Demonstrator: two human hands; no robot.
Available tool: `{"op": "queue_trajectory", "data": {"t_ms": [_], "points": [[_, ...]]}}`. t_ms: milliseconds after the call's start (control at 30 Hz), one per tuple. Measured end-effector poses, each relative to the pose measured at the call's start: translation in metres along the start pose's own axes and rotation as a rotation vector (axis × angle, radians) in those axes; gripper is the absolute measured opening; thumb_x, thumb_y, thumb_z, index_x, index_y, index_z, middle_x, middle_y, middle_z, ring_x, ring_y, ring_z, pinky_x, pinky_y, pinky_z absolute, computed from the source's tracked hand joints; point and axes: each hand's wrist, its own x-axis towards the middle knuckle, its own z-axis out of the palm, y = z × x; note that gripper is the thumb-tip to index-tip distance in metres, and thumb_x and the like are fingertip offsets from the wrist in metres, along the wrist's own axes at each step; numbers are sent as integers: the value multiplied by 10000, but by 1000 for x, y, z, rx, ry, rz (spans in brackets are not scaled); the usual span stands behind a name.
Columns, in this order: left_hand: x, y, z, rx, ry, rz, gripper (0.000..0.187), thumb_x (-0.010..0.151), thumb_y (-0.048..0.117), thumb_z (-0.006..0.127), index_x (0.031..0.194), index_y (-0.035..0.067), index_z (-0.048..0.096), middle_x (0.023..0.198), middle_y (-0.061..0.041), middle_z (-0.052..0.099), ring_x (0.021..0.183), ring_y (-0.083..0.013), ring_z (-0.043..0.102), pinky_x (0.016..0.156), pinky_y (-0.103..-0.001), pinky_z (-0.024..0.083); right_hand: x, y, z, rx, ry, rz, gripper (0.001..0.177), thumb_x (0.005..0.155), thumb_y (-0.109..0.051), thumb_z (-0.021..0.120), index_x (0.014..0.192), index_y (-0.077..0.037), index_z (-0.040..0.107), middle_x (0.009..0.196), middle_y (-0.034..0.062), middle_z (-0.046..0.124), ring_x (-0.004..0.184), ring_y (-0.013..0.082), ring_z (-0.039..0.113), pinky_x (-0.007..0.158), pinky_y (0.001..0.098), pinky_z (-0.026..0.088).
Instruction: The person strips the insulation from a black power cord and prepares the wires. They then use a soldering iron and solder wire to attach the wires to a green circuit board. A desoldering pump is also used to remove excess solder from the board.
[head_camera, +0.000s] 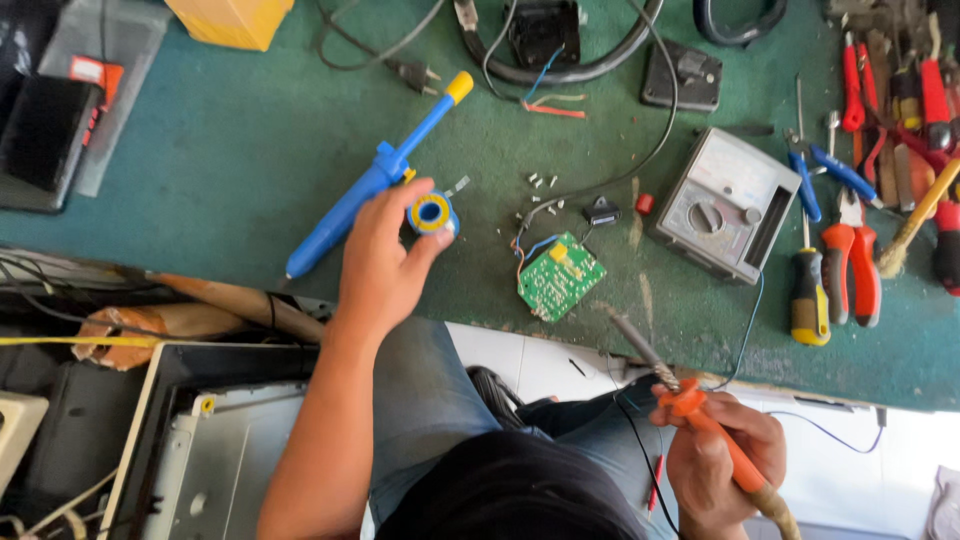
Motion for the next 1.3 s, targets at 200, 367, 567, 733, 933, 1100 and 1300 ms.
{"op": "queue_trajectory", "data": {"t_ms": [200,367,567,733,933,1100,1300], "points": [[-51,80,-5,-1001,-226,-101,379,997,118,659,1367,50,606,1268,-111,680,1215,-197,652,1059,-333,546,5,-10,21,-33,-9,-74,324,961,150,539,1120,-130,579,1188,124,541,942,455,756,992,623,679],[-79,115,2,-756,-561,103,469,881,168,719,1332,69,634,1277,-109,690,1162,-247,710,1049,-345,549,10,-36,52,-46,-337,-36,555,849,126,784,1232,-180,523,1160,159,536,1004,283,782,1034,443,704],[-85,107,-2,-757,-511,69,523,789,112,645,1310,85,677,1242,-93,736,1098,-231,743,1001,-332,566,3,-27,42,-63,-345,-26,580,832,145,786,1228,-167,499,1189,164,520,931,280,794,945,462,718],[-83,103,-2,-746,-515,40,456,856,162,583,1301,106,668,1245,-60,748,1128,-236,747,1016,-350,542,12,-31,47,-57,-417,-33,604,810,-54,884,1278,-151,514,1275,140,508,1010,323,793,1016,494,702],[-85,106,4,-794,-512,15,469,837,131,595,1299,78,659,1228,-79,730,1116,-240,732,1009,-348,551,12,-32,54,-139,-438,-76,596,832,98,830,1253,-154,491,1143,178,541,872,278,839,1010,426,703],[-90,105,18,-827,-524,-343,422,778,265,922,1090,186,649,981,88,677,805,-54,581,751,-246,494,11,-23,45,-151,-412,-124,609,809,124,836,1249,-152,519,1119,174,553,910,264,810,883,390,765],[-60,83,24,-537,-57,-9,246,925,116,802,1106,105,635,1137,-68,769,1077,-228,765,986,-348,580,13,-10,21,-206,-288,-86,494,900,59,773,1278,-131,518,1250,182,487,909,258,740,958,471,717]]}}
